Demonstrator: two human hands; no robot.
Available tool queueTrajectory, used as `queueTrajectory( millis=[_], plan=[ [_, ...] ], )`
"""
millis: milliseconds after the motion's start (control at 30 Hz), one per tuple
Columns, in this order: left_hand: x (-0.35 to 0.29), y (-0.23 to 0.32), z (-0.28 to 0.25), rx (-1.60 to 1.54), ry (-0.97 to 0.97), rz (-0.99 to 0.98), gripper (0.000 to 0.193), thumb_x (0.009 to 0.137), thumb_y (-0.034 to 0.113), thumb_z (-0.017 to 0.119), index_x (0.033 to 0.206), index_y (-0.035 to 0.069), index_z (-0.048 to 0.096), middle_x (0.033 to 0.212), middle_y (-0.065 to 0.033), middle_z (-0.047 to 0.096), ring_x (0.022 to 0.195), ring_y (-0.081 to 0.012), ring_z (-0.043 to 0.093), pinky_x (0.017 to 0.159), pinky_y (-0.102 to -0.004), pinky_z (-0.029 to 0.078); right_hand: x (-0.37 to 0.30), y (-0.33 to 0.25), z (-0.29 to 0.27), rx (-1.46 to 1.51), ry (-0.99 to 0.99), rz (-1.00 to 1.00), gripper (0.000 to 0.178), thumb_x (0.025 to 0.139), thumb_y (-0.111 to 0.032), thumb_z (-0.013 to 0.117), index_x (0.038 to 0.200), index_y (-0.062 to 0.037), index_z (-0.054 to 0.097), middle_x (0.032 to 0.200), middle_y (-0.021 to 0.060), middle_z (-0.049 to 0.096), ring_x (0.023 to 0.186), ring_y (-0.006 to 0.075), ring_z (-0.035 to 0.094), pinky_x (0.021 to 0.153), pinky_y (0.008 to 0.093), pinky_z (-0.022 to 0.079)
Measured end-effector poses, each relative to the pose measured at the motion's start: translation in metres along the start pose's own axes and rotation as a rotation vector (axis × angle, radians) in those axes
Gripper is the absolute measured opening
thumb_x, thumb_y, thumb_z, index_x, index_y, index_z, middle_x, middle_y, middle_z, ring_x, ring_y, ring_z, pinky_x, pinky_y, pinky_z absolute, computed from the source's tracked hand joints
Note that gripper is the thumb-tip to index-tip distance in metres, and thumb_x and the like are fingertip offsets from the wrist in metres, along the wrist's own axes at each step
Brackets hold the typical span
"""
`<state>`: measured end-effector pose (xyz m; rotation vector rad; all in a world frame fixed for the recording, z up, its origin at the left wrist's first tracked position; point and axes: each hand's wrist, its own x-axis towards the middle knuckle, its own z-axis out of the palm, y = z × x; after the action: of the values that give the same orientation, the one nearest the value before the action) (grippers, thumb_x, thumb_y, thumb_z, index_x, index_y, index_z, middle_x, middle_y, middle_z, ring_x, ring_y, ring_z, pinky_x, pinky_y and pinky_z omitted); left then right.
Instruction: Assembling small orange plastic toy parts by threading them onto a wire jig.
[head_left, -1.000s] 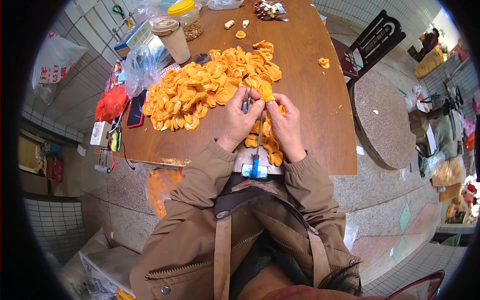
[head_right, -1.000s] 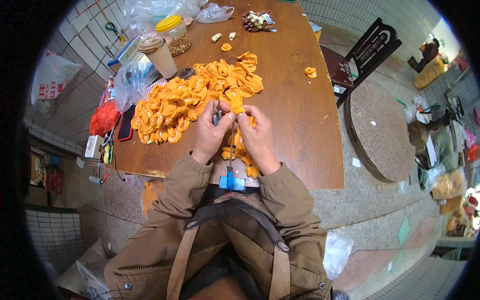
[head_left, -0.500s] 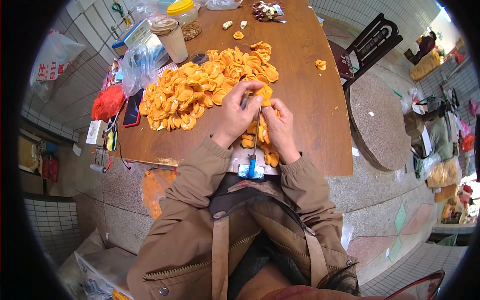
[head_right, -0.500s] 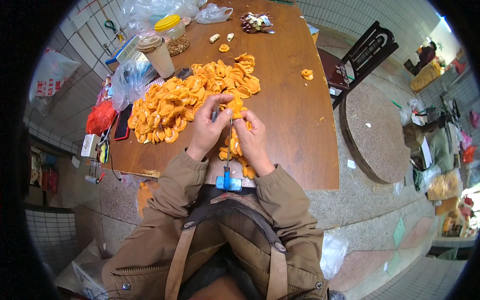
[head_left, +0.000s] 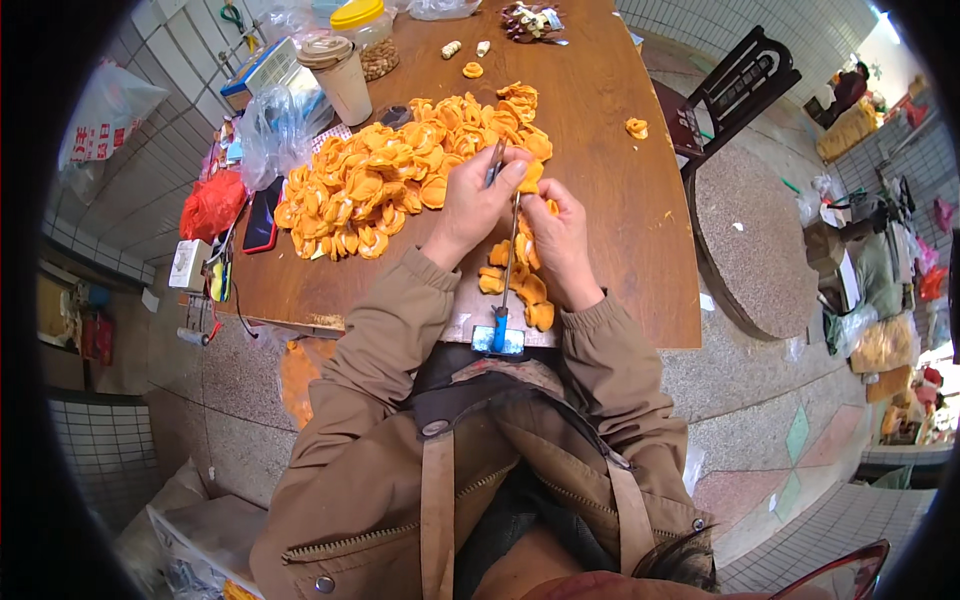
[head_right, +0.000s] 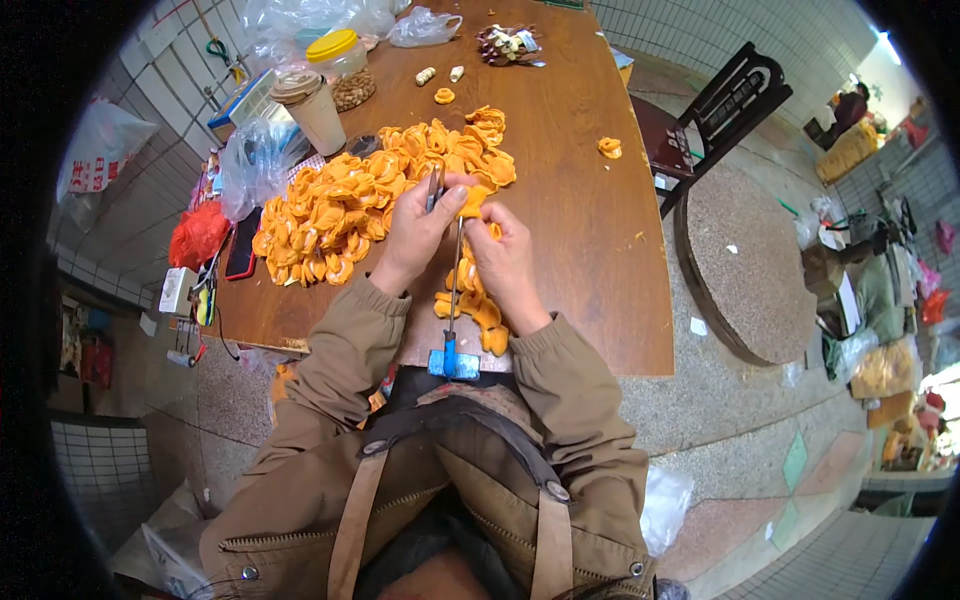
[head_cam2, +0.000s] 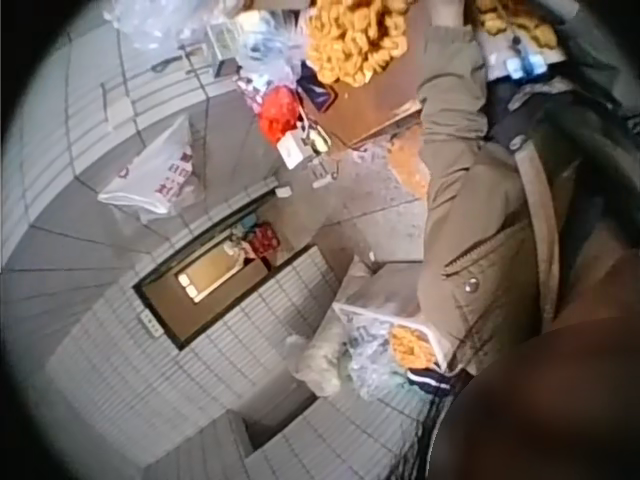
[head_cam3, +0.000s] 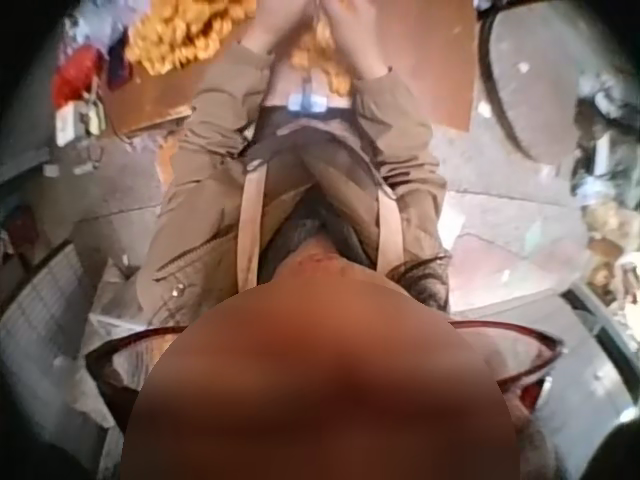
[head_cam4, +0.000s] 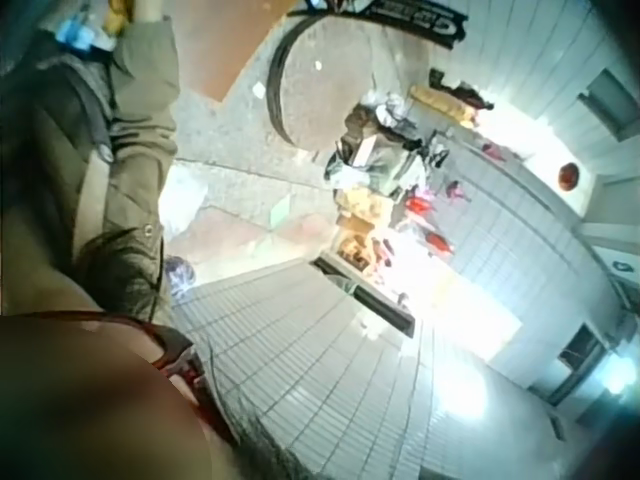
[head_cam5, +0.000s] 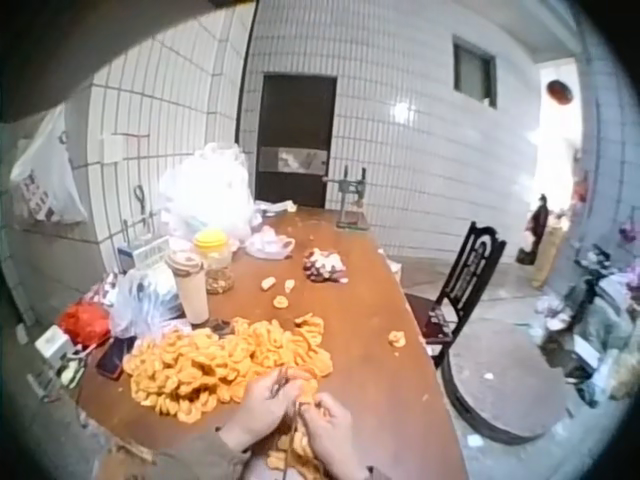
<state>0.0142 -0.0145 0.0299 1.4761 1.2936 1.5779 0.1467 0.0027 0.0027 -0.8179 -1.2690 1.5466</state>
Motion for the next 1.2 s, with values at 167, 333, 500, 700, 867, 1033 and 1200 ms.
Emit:
queueTrajectory(
  millis=[167,333,500,700,867,1033,1200],
  plan=[
    [-0.027,-0.013,-0.003,-0.045,0.000,-0.203,0.027,0.089,0.012,0.059,0.113,0.002,0.060,0.096,-0.0045,0.064,0.077,-0.0092,0.054,0.069,-0.0214,0.043,-0.017,0.009,-0.004,-0.084,-0.030,-0.018,0.008,0.084,-0.008,0.058,0.086,-0.0013,0.062,0.073,0.0016,0.059,0.066,0.0104,0.050,0.062,0.0223,0.042],
    [-0.019,0.007,0.010,0.132,0.125,0.191,0.022,0.091,0.016,0.059,0.109,0.004,0.061,0.089,-0.0007,0.060,0.074,-0.0074,0.049,0.067,-0.0196,0.040,-0.020,-0.001,0.000,-0.236,0.072,-0.163,0.006,0.083,-0.007,0.059,0.085,-0.0015,0.062,0.074,0.0017,0.060,0.066,0.0098,0.050,0.061,0.0217,0.042],
    [-0.005,0.018,0.002,0.375,-0.005,0.324,0.014,0.091,0.018,0.059,0.097,0.005,0.059,0.082,0.0011,0.055,0.071,-0.0090,0.047,0.063,-0.0211,0.040,-0.005,-0.009,0.000,-0.331,0.162,-0.379,0.005,0.082,-0.005,0.061,0.085,-0.0015,0.063,0.076,0.0025,0.062,0.066,0.0102,0.053,0.062,0.0214,0.043],
    [-0.006,-0.011,-0.013,0.022,-0.031,-0.008,0.013,0.092,0.019,0.058,0.091,0.006,0.056,0.081,0.0025,0.051,0.072,-0.0076,0.043,0.064,-0.0202,0.037,0.008,-0.015,-0.001,-0.199,0.025,-0.319,0.008,0.084,-0.003,0.062,0.092,-0.0028,0.064,0.080,0.0012,0.062,0.068,0.0078,0.052,0.061,0.0190,0.042],
    [-0.011,-0.010,-0.005,-0.131,0.055,-0.037,0.014,0.093,0.019,0.057,0.088,0.006,0.054,0.079,0.0026,0.048,0.070,-0.0076,0.041,0.065,-0.0201,0.036,0.005,-0.021,0.001,-0.296,0.011,-0.398,0.009,0.082,-0.003,0.065,0.091,-0.0031,0.065,0.083,0.0030,0.062,0.069,0.0097,0.055,0.062,0.0200,0.044],
    [-0.010,-0.009,-0.006,-0.107,0.033,0.004,0.015,0.094,0.020,0.056,0.088,0.006,0.053,0.079,0.0022,0.048,0.070,-0.0075,0.041,0.065,-0.0198,0.036,-0.003,-0.029,0.002,-0.582,0.001,-0.734,0.013,0.078,-0.003,0.069,0.090,-0.0028,0.065,0.084,0.0046,0.062,0.068,0.0115,0.055,0.062,0.0219,0.045],
    [-0.010,-0.007,-0.005,-0.112,0.000,-0.023,0.016,0.094,0.021,0.056,0.088,0.007,0.052,0.080,0.0014,0.048,0.072,-0.0082,0.041,0.066,-0.0206,0.036,-0.005,-0.024,-0.004,-0.679,0.020,-0.703,0.017,0.076,-0.004,0.071,0.091,-0.0023,0.065,0.082,0.0050,0.061,0.068,0.0123,0.055,0.060,0.0224,0.045]
  ],
)
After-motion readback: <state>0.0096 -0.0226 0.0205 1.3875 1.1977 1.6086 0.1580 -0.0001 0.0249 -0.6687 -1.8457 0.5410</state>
